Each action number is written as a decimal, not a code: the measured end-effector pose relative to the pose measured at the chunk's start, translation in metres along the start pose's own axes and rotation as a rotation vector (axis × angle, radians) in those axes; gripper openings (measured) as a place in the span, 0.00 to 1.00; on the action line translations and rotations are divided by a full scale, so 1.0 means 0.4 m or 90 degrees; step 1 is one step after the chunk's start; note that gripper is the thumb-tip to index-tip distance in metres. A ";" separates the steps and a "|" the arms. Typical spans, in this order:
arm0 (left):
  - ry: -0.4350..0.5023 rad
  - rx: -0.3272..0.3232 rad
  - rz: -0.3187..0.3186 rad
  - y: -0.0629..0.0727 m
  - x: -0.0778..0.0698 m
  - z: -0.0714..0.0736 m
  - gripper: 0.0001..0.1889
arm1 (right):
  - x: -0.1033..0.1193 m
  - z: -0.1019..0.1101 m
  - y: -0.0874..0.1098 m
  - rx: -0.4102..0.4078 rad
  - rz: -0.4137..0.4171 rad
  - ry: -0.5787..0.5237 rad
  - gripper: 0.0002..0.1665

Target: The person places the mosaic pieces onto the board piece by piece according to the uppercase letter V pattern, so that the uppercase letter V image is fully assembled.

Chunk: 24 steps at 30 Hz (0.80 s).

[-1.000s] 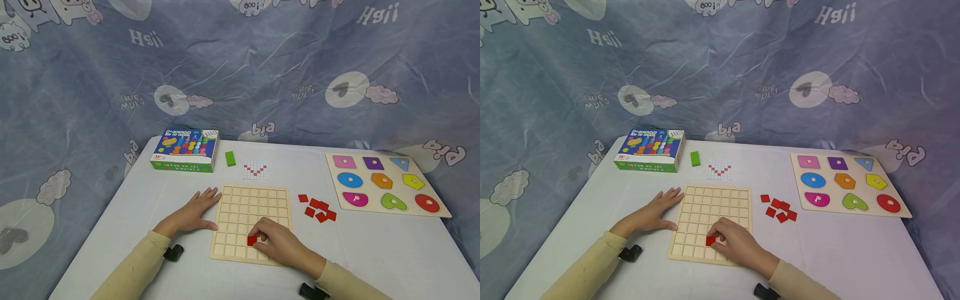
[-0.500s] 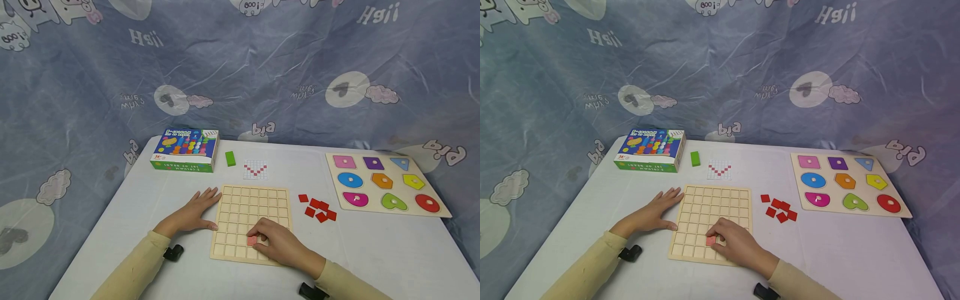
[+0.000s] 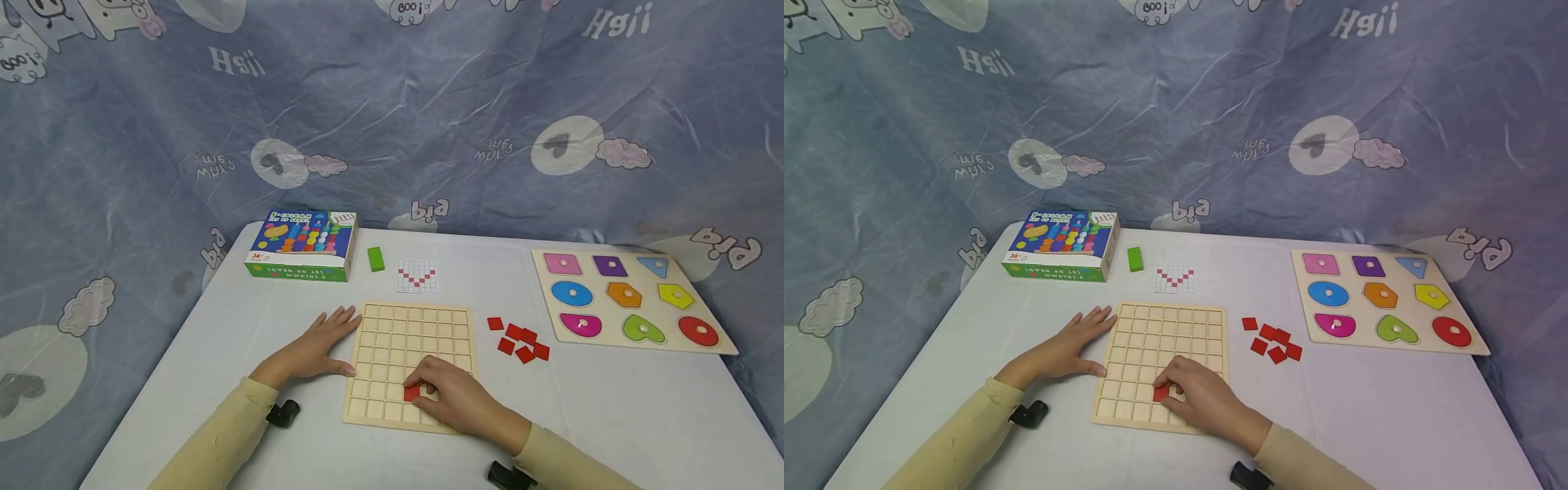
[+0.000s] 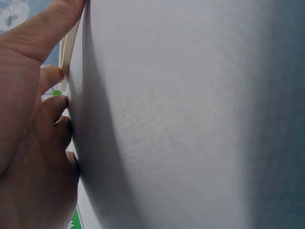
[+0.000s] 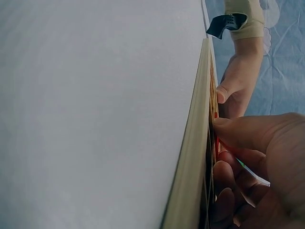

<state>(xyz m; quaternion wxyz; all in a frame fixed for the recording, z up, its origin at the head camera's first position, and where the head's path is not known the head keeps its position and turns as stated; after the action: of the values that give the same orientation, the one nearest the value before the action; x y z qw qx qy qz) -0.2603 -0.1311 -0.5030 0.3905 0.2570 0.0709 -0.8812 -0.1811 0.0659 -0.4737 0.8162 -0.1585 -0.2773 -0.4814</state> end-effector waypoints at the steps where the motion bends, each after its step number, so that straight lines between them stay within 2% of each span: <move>1: 0.001 0.000 0.000 0.000 0.000 0.000 0.57 | 0.001 0.000 0.000 0.000 0.000 0.000 0.12; 10: 0.002 0.007 0.007 -0.001 0.003 -0.003 0.58 | 0.000 0.000 0.001 0.005 -0.004 -0.002 0.13; 24: 0.006 0.006 0.003 -0.002 0.001 -0.002 0.58 | -0.013 0.024 0.011 -0.008 0.001 -0.054 0.12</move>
<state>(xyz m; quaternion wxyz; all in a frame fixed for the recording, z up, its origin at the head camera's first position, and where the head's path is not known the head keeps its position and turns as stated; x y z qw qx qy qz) -0.2610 -0.1306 -0.5039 0.3913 0.2627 0.0680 -0.8793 -0.1821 0.0768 -0.4691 0.8032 -0.1842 -0.3086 -0.4751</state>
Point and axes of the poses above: each hand's wrist, its own y-axis away from the middle knuckle, its own z-axis out of the back of the hand, x = y × z, the point moved 10 cm from there along -y, towards the middle knuckle, and after that the axes turned 7 degrees about -z, right-handed, at the moved point
